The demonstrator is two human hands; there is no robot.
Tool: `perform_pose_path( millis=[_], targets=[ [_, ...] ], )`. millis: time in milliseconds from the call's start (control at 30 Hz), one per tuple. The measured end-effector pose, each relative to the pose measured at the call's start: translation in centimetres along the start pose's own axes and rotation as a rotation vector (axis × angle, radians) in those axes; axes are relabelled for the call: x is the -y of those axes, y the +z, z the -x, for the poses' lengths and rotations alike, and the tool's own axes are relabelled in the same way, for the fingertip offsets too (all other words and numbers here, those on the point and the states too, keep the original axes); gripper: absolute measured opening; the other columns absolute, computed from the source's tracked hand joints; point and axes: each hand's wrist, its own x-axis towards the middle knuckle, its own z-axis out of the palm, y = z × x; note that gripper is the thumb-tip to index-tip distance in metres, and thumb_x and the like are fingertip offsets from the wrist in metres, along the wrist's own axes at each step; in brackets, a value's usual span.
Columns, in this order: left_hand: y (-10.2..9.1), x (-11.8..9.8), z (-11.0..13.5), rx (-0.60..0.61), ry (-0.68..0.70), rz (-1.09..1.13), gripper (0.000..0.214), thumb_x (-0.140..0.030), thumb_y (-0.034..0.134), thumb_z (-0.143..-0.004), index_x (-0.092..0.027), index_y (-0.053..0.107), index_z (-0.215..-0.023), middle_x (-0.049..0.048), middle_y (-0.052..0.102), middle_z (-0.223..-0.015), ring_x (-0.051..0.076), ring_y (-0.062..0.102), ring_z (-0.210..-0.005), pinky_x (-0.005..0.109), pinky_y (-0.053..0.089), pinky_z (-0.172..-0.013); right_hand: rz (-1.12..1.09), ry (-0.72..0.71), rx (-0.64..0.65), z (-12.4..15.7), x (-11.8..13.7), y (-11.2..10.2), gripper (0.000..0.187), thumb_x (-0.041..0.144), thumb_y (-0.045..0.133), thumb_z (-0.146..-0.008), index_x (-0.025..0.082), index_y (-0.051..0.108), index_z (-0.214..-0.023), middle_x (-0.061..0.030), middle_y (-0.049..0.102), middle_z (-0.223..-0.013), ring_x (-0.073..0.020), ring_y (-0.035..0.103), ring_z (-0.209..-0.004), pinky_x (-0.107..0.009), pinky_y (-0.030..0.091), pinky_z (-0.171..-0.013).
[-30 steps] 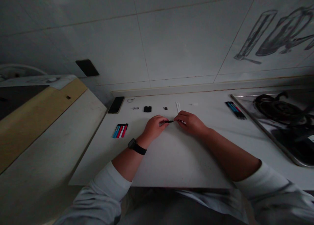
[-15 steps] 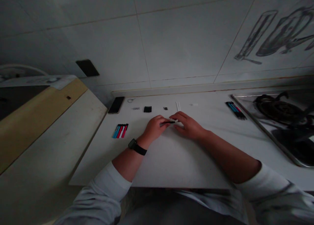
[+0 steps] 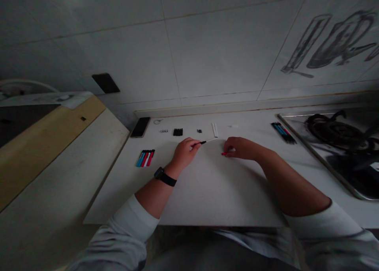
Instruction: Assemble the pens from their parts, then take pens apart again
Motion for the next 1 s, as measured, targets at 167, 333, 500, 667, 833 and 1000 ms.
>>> perform_pose_path(
  millis=[167, 333, 500, 667, 833, 1000],
  targets=[
    [0.0, 0.1, 0.0, -0.006, 0.012, -0.003, 0.015, -0.026, 0.063, -0.097, -0.021, 0.076, -0.102, 0.0039, 0.074, -0.099, 0.017, 0.068, -0.094, 0.032, 0.053, -0.087, -0.037, -0.01, -0.087, -0.2, 1.2, -0.1, 0.013, 0.034, 0.065, -0.092, 0.023, 0.072, -0.093, -0.0051, 0.073, -0.093, -0.0193, 0.066, -0.08, -0.029, 0.046, -0.072],
    [0.0, -0.1, 0.0, -0.006, -0.003, -0.004, 0.014, -0.025, 0.064, -0.096, -0.022, 0.076, -0.103, 0.0041, 0.074, -0.098, 0.018, 0.067, -0.093, 0.032, 0.054, -0.084, -0.063, -0.007, -0.359, -0.3, 2.3, -0.8, 0.015, 0.031, 0.057, -0.096, 0.022, 0.067, -0.101, -0.0059, 0.072, -0.091, -0.0192, 0.064, -0.077, -0.029, 0.044, -0.069],
    [-0.2, -0.4, 0.0, -0.004, 0.012, 0.002, 0.013, -0.023, 0.065, -0.095, -0.021, 0.076, -0.103, 0.0041, 0.074, -0.099, 0.018, 0.067, -0.093, 0.033, 0.053, -0.086, -0.03, -0.087, -0.489, -0.2, 3.0, -0.9, 0.017, 0.031, 0.054, -0.099, 0.021, 0.066, -0.102, -0.0081, 0.071, -0.097, -0.0204, 0.063, -0.082, -0.031, 0.045, -0.074],
    [-0.2, -0.3, 0.0, -0.003, 0.021, -0.002, 0.013, -0.022, 0.066, -0.095, -0.022, 0.076, -0.103, 0.004, 0.073, -0.096, 0.018, 0.067, -0.092, 0.033, 0.053, -0.085, -0.022, -0.15, -0.541, -0.1, 3.4, -0.9, 0.019, 0.032, 0.053, -0.101, 0.022, 0.068, -0.104, -0.0092, 0.071, -0.098, -0.0209, 0.064, -0.083, -0.033, 0.048, -0.076],
    [-0.2, -0.4, 0.0, 0.007, 0.011, 0.0, 0.012, -0.022, 0.067, -0.095, -0.022, 0.076, -0.102, 0.0039, 0.073, -0.096, 0.018, 0.067, -0.091, 0.033, 0.053, -0.084, -0.03, -0.187, -0.55, -0.1, 3.4, -0.6, 0.022, 0.035, 0.052, -0.102, 0.022, 0.07, -0.105, -0.0094, 0.071, -0.098, -0.0213, 0.065, -0.085, -0.033, 0.05, -0.077],
    [-0.3, -0.6, 0.0, 0.005, 0.011, 0.006, 0.012, -0.022, 0.067, -0.094, -0.023, 0.077, -0.101, 0.0039, 0.073, -0.096, 0.018, 0.067, -0.091, 0.033, 0.054, -0.084, -0.031, -0.19, -0.559, -0.2, 3.3, -0.5, 0.023, 0.036, 0.052, -0.102, 0.022, 0.071, -0.106, -0.0101, 0.072, -0.099, -0.0219, 0.066, -0.084, -0.034, 0.051, -0.075]
  ],
)
